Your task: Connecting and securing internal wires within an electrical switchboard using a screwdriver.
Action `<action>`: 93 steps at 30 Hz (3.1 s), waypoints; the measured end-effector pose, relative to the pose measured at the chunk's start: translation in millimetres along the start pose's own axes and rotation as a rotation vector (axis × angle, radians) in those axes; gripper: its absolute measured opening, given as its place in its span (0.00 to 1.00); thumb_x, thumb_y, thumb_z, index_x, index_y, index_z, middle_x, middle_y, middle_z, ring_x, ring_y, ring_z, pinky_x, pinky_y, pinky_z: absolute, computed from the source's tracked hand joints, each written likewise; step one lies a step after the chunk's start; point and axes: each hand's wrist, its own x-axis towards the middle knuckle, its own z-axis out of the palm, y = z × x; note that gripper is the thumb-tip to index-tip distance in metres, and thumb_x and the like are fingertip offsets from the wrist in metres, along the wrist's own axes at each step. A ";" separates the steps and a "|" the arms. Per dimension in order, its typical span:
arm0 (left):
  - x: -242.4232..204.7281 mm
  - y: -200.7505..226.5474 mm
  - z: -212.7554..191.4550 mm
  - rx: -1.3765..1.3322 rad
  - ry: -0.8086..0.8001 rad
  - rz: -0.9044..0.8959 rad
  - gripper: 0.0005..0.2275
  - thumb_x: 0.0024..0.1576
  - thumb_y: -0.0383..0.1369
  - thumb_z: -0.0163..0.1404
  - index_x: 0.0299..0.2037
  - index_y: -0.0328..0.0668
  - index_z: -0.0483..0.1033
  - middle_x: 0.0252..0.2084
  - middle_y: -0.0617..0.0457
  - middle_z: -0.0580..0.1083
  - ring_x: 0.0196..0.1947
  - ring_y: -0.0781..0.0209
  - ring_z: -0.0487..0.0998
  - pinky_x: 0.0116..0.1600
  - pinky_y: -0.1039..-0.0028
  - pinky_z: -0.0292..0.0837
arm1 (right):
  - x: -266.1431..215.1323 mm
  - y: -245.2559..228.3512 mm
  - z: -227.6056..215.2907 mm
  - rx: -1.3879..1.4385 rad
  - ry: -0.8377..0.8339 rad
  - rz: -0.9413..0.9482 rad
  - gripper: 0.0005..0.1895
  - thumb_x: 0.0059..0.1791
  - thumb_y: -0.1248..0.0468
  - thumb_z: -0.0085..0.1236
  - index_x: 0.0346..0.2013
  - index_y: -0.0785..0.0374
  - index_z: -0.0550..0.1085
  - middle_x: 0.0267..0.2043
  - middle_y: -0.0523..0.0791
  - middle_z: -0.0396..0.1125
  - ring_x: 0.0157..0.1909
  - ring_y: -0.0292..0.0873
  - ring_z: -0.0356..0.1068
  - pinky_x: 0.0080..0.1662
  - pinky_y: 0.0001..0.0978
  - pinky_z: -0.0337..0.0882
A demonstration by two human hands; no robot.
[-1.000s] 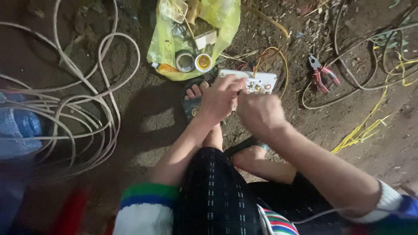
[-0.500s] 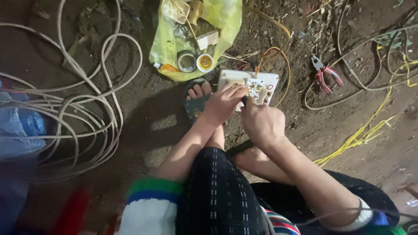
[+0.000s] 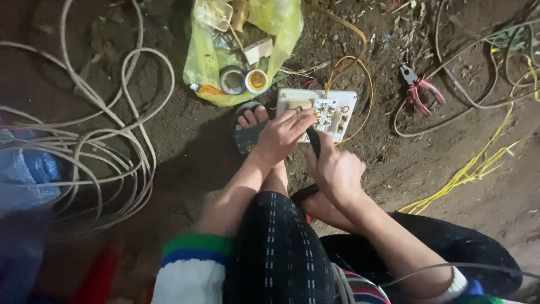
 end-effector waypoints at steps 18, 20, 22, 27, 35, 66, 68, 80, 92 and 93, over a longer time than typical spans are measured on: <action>16.9 8.0 -21.5 0.127 -0.040 0.120 0.13 0.67 0.30 0.45 0.60 0.47 0.73 0.53 0.50 0.77 0.44 0.56 0.77 0.48 0.71 0.80 | 15.2 14.7 26.5 0.110 0.188 -0.095 0.30 0.52 0.35 0.52 0.51 0.57 0.70 0.23 0.49 0.72 0.25 0.56 0.77 0.27 0.47 0.76; 28.2 12.2 -30.4 0.098 -0.096 0.117 0.13 0.67 0.30 0.45 0.61 0.47 0.72 0.57 0.51 0.75 0.47 0.56 0.77 0.50 0.70 0.79 | 20.4 12.4 33.4 0.059 0.236 -0.103 0.27 0.52 0.36 0.52 0.47 0.54 0.69 0.22 0.49 0.71 0.24 0.55 0.77 0.27 0.46 0.76; 31.9 11.6 -32.7 0.069 -0.150 0.118 0.14 0.67 0.29 0.45 0.63 0.48 0.72 0.61 0.52 0.73 0.49 0.55 0.76 0.53 0.69 0.79 | 24.1 10.6 30.1 0.007 0.287 -0.110 0.23 0.52 0.37 0.52 0.42 0.52 0.68 0.20 0.48 0.70 0.23 0.54 0.77 0.27 0.45 0.76; 17.9 3.6 -27.5 -0.120 -0.148 0.027 0.11 0.69 0.35 0.41 0.54 0.48 0.77 0.54 0.55 0.76 0.47 0.54 0.78 0.47 0.68 0.79 | 22.1 4.6 25.7 -0.091 0.268 -0.386 0.21 0.57 0.48 0.46 0.51 0.62 0.71 0.28 0.51 0.75 0.28 0.50 0.79 0.31 0.41 0.79; 5.1 17.4 0.4 0.030 0.086 -0.022 0.11 0.65 0.32 0.50 0.56 0.54 0.77 0.51 0.58 0.78 0.43 0.58 0.81 0.43 0.71 0.81 | -4.8 9.3 -3.2 0.061 0.359 -0.321 0.39 0.52 0.33 0.47 0.61 0.61 0.69 0.31 0.48 0.75 0.27 0.41 0.77 0.28 0.32 0.76; 15.2 0.0 2.7 0.031 0.057 -0.011 0.14 0.56 0.27 0.55 0.52 0.49 0.79 0.48 0.57 0.79 0.46 0.57 0.80 0.50 0.72 0.78 | 34.9 11.3 -4.1 0.136 0.549 -0.469 0.05 0.56 0.59 0.50 0.42 0.56 0.71 0.26 0.40 0.64 0.24 0.39 0.69 0.24 0.28 0.70; 13.6 1.9 1.0 0.032 0.060 -0.008 0.14 0.56 0.27 0.55 0.52 0.49 0.79 0.48 0.57 0.79 0.46 0.56 0.80 0.50 0.72 0.78 | 42.3 21.7 -10.6 0.130 0.552 -0.481 0.05 0.56 0.60 0.50 0.42 0.56 0.71 0.26 0.41 0.64 0.24 0.39 0.69 0.25 0.28 0.70; 32.0 9.9 -13.5 0.005 0.028 0.019 0.14 0.55 0.23 0.54 0.51 0.47 0.79 0.47 0.55 0.79 0.46 0.55 0.81 0.49 0.71 0.79 | 42.7 30.3 -9.4 0.086 0.548 -0.559 0.04 0.54 0.62 0.49 0.42 0.56 0.70 0.28 0.42 0.63 0.26 0.42 0.70 0.26 0.31 0.70; 34.6 18.6 -33.0 -0.016 -0.007 0.008 0.14 0.55 0.20 0.54 0.50 0.45 0.79 0.46 0.53 0.80 0.46 0.53 0.81 0.47 0.69 0.80 | 38.9 26.0 -8.5 0.048 0.510 -0.659 0.03 0.52 0.64 0.49 0.41 0.56 0.69 0.29 0.44 0.63 0.27 0.45 0.70 0.27 0.34 0.70; 38.0 20.3 -32.7 -0.020 -0.008 0.014 0.14 0.54 0.20 0.54 0.50 0.45 0.79 0.46 0.53 0.80 0.46 0.53 0.81 0.47 0.69 0.80 | 39.2 28.3 -10.6 0.041 0.512 -0.663 0.03 0.52 0.64 0.49 0.41 0.56 0.69 0.29 0.44 0.63 0.27 0.45 0.70 0.27 0.34 0.70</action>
